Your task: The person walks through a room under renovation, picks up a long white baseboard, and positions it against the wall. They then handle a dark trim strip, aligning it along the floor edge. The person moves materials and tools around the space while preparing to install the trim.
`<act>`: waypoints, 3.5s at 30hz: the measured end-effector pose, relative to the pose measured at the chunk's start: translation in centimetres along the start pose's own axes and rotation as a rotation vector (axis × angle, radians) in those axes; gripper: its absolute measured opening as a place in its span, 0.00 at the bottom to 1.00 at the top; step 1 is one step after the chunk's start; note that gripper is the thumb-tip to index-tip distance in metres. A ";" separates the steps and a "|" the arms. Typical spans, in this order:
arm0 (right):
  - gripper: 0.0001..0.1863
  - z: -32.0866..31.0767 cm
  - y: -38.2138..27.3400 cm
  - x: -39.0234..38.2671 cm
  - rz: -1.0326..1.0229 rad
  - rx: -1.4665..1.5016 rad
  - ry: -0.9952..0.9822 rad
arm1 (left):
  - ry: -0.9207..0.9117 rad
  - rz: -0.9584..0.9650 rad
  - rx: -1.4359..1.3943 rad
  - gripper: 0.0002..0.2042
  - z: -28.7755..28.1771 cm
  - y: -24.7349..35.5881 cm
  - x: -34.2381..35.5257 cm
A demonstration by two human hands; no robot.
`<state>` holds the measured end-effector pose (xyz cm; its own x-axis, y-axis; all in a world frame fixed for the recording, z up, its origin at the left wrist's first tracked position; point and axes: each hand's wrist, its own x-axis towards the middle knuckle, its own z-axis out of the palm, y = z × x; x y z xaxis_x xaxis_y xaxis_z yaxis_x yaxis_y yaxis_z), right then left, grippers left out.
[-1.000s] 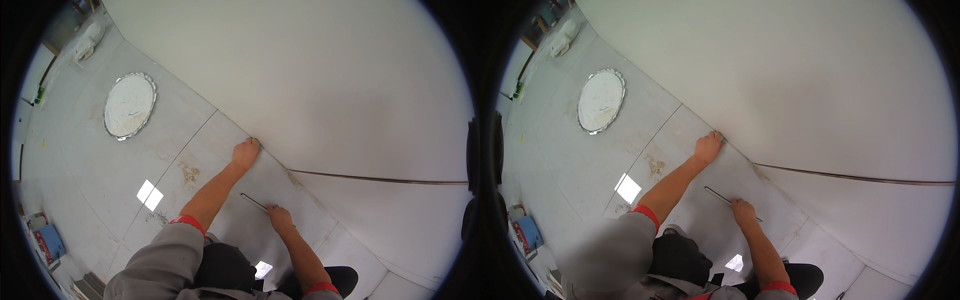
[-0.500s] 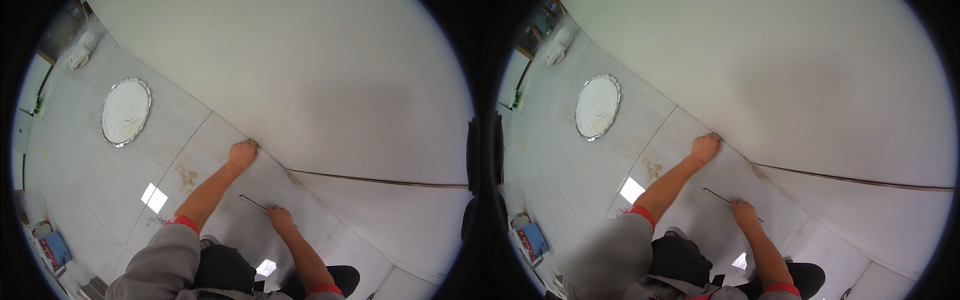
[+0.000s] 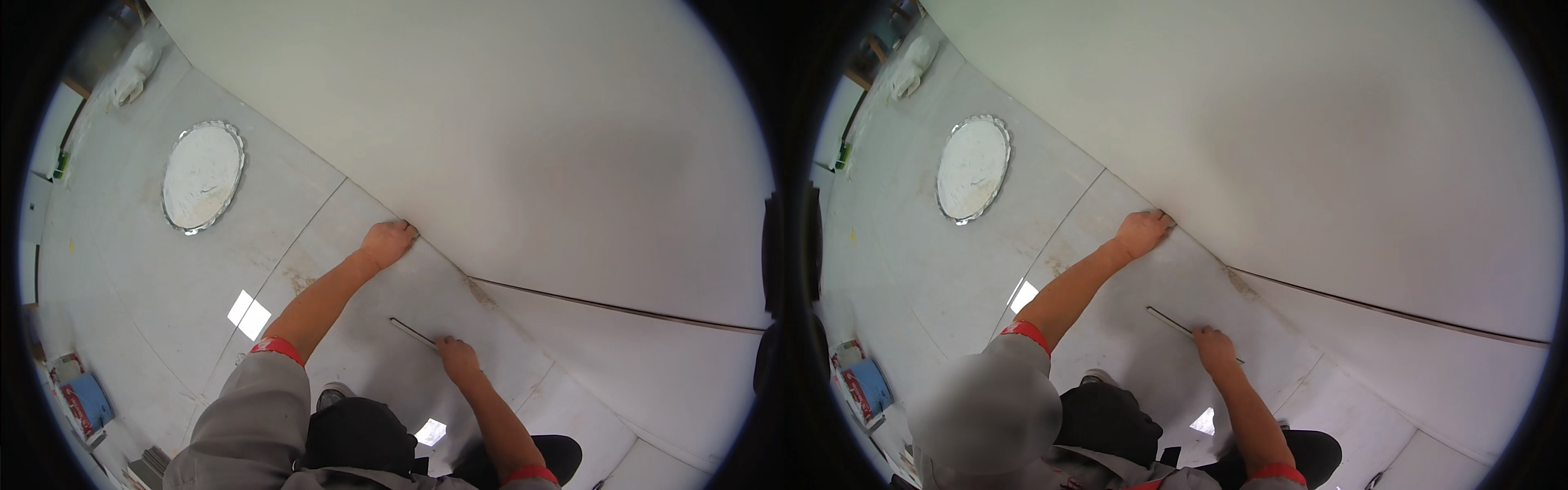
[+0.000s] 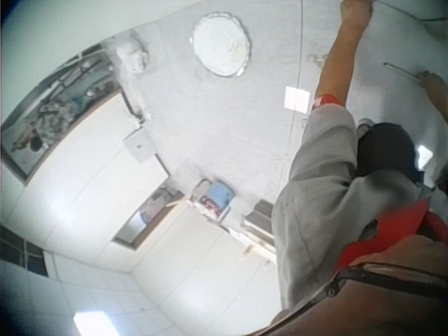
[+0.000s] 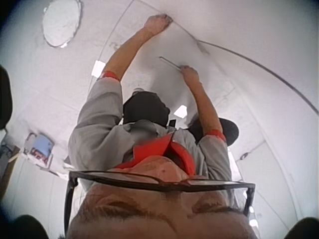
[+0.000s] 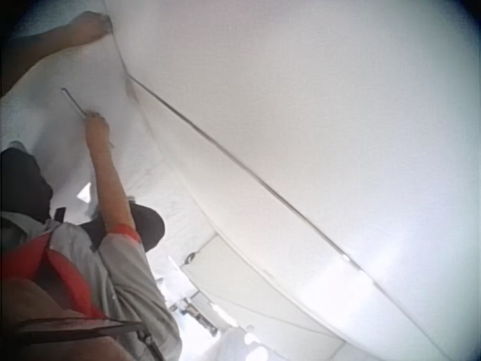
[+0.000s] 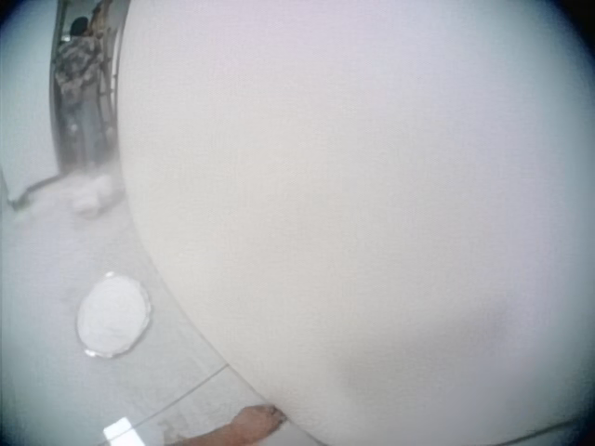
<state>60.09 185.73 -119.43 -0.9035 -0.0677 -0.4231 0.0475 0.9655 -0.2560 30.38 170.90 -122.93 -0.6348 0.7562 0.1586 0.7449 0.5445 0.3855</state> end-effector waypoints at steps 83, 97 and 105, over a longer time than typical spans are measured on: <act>0.11 -0.4 0.5 0.0 -0.026 0.039 -0.047 | -0.152 -0.171 0.066 0.11 0.8 1.8 0.6; 0.10 -1.3 0.3 0.1 -0.017 0.033 -0.064 | -0.094 -0.004 -0.009 0.10 -0.3 -0.3 0.6; 0.09 -0.2 0.2 0.5 0.002 0.041 -0.047 | -0.238 -0.174 -0.008 0.10 -4.9 -1.3 -9.4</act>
<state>59.54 185.98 -119.49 -0.8825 -0.0783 -0.4637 0.0675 0.9548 -0.2896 34.33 161.29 -120.45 -0.6861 0.7162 -0.1279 0.6268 0.6712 0.3956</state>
